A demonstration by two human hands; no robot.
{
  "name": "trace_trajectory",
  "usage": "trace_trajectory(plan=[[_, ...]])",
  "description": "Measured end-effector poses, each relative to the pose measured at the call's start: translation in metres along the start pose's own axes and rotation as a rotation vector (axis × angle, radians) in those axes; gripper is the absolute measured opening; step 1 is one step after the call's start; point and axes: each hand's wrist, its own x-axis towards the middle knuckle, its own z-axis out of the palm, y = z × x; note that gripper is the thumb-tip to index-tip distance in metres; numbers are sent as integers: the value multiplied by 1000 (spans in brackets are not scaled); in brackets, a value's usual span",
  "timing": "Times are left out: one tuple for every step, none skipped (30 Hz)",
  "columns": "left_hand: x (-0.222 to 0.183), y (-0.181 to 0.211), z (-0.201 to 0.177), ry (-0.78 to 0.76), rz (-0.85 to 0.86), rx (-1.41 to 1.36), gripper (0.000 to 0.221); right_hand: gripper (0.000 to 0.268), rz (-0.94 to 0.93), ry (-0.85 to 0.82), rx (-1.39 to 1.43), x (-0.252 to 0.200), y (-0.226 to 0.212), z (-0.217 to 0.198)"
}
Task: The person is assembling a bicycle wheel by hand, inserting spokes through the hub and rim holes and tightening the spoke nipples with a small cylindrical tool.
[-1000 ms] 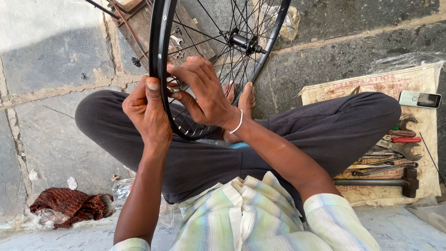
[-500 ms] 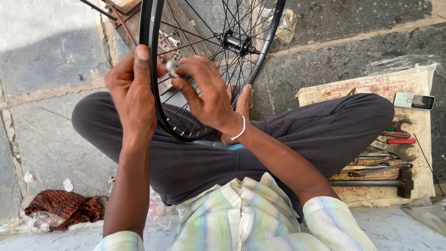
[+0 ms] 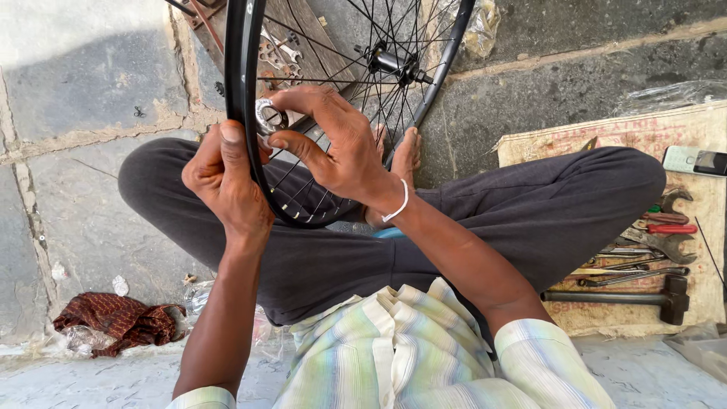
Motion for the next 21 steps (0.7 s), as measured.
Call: trace_trajectory(plan=[[-2, -1, -1, 9, 11, 22, 49, 35, -5, -36, -2, -1, 1, -1], [-6, -3, -1, 18, 22, 44, 49, 33, -60, -18, -22, -4, 2, -3], [-9, -5, -1, 26, 31, 66, 50, 31, -114, -2, -42, -7, 4, -3], [-11, -8, -1, 30, 28, 61, 49, 29, -167, 14, -61, -11, 6, -2], [-14, -12, -1, 40, 27, 56, 49, 32, -164, -1, -56, -12, 9, -1], [-15, -15, 0, 50, 26, 52, 48, 36, -160, -16, -50, -13, 13, 2], [-16, -18, 1, 62, 13, 26, 47, 41, -158, -32, -46, -12, 17, 3], [-16, -21, 3, 74, 0, 0, 46, 42, -194, -57, -94, -11, 21, 5], [-16, -23, 4, 87, -19, -24, 44, 43, -225, -84, -140, -8, 26, 7], [-17, -25, 5, 112, -11, -49, 39, 44, -257, -110, -186, -5, 31, 9], [-15, -26, 6, 137, 0, -72, 37, 39, -40, -133, -230, -2, 34, 13], [-15, -25, 7, 163, 11, -94, 37, 34, 176, -157, -273, 2, 36, 16], [-15, -24, 6, 145, -12, -74, 36, 32, 203, -145, -265, 1, 35, 16], [-14, -22, 5, 126, -36, -54, 36, 30, 231, -132, -257, 3, 34, 20], [-12, -19, 4, 111, -50, -33, 36, 27, 59, -81, -197, 4, 31, 19], [-9, -17, 3, 96, -25, -50, 38, 24, -112, -29, -135, 5, 30, 19], [-8, -16, 3, 74, -6, -71, 43, 30, -226, -26, -154, 5, 29, 18], [-8, -16, 4, 53, 12, -91, 49, 36, -341, -25, -170, 3, 30, 15], [-9, -17, 2, 16, 24, -107, 46, 42, -432, -27, -188, -3, 31, 16], [-11, -19, 0, -21, 35, -124, 44, 42, -431, -39, -205, -13, 32, 12], [-11, -21, 2, -59, 62, -149, 42, 41, -448, -50, -229, -12, 37, 11]])
